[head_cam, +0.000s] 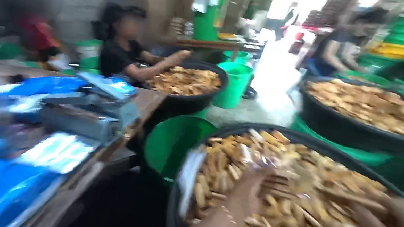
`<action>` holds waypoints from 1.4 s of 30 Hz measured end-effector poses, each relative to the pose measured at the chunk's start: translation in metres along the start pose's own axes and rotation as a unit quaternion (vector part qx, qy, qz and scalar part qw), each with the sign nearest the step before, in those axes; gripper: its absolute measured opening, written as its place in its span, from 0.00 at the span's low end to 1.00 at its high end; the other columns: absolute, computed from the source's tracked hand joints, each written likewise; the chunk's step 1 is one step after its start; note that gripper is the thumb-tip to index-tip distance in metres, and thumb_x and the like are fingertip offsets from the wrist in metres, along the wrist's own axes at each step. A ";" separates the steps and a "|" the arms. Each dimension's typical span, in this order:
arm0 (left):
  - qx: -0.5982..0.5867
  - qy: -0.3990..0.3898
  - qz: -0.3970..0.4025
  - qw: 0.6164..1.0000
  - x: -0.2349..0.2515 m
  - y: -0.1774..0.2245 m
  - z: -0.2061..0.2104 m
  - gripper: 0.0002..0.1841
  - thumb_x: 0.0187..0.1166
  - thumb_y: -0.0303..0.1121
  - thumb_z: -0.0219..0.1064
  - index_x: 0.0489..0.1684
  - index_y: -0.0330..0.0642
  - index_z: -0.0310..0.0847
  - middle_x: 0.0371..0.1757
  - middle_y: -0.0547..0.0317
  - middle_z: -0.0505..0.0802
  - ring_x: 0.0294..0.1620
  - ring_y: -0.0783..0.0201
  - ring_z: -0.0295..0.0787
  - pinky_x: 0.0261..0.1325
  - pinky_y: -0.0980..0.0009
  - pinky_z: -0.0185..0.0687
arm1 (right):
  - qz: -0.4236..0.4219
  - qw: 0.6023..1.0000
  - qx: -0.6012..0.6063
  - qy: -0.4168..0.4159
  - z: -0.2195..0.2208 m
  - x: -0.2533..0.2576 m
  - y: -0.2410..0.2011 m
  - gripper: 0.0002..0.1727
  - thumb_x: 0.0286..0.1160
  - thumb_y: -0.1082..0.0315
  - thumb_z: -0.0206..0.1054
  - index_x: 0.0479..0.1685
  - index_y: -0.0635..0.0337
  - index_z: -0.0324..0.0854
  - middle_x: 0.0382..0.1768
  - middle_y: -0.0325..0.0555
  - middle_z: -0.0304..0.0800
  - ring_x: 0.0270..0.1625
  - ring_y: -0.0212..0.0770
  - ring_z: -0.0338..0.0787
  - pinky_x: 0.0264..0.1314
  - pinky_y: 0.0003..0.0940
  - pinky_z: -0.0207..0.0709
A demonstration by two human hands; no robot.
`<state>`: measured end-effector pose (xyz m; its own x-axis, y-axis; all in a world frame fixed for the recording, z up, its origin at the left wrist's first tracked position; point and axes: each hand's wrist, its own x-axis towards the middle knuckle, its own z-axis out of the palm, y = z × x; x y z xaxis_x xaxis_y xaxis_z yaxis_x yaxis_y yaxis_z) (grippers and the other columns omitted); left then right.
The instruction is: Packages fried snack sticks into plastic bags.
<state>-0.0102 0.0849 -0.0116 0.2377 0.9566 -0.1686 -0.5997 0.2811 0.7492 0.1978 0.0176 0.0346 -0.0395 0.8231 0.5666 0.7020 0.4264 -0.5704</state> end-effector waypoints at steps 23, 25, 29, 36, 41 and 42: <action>-0.019 -0.291 -0.024 0.956 -0.027 -0.031 -0.001 0.42 0.62 0.52 0.83 0.76 0.42 0.73 0.54 0.55 0.94 0.49 0.60 0.96 0.54 0.61 0.94 | -0.105 0.989 -0.006 -0.107 -0.012 -0.039 -0.003 0.19 0.89 0.66 0.56 0.72 0.56 0.84 0.70 0.49 0.87 0.73 0.40 0.85 0.77 0.37 0.78; -0.020 -0.281 -0.043 0.959 -0.027 -0.033 0.003 0.41 0.66 0.51 0.81 0.78 0.42 0.70 0.53 0.55 0.94 0.48 0.59 0.95 0.53 0.61 0.94 | -0.103 0.992 -0.036 -0.060 -0.010 -0.042 -0.006 0.17 0.88 0.68 0.56 0.65 0.58 0.88 0.60 0.47 0.92 0.63 0.35 0.90 0.69 0.30 0.83; 0.012 -0.220 -0.035 0.975 -0.031 -0.032 0.012 0.19 0.83 0.36 0.62 0.70 0.40 0.75 0.42 0.59 0.95 0.40 0.65 0.95 0.46 0.66 0.94 | -0.072 0.988 -0.103 -0.086 -0.006 -0.045 -0.023 0.19 0.85 0.73 0.56 0.68 0.59 0.86 0.57 0.50 0.95 0.58 0.46 0.95 0.62 0.43 0.88; -0.027 -0.189 0.037 0.981 -0.026 -0.011 0.000 0.20 0.74 0.49 0.74 0.58 0.51 0.87 0.38 0.60 0.96 0.35 0.68 0.95 0.40 0.70 0.94 | -0.120 0.975 -0.150 -0.114 0.006 -0.027 -0.043 0.27 0.83 0.74 0.58 0.82 0.52 0.74 0.38 0.49 0.94 0.33 0.47 0.93 0.38 0.46 0.88; -0.062 -0.161 0.110 0.979 -0.021 0.005 -0.011 0.18 0.77 0.50 0.72 0.58 0.53 0.87 0.43 0.63 0.96 0.41 0.69 0.95 0.44 0.71 0.93 | -0.077 0.995 -0.063 0.004 0.021 -0.015 -0.035 0.27 0.83 0.73 0.58 0.83 0.58 0.73 0.23 0.44 0.84 0.20 0.38 0.79 0.24 0.35 0.77; -0.069 -0.143 0.121 0.980 -0.019 0.009 -0.013 0.16 0.82 0.50 0.67 0.58 0.54 0.86 0.42 0.64 0.96 0.41 0.69 0.95 0.43 0.71 0.93 | -0.020 1.000 -0.016 0.004 0.025 -0.012 -0.026 0.28 0.86 0.72 0.56 0.87 0.57 0.69 0.22 0.41 0.78 0.20 0.33 0.74 0.24 0.30 0.73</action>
<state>-0.0298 0.0701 -0.0098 0.2683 0.9414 0.2047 -0.7578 0.0750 0.6482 0.1626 0.0058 0.0273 -0.0618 0.8028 0.5931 0.7230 0.4457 -0.5279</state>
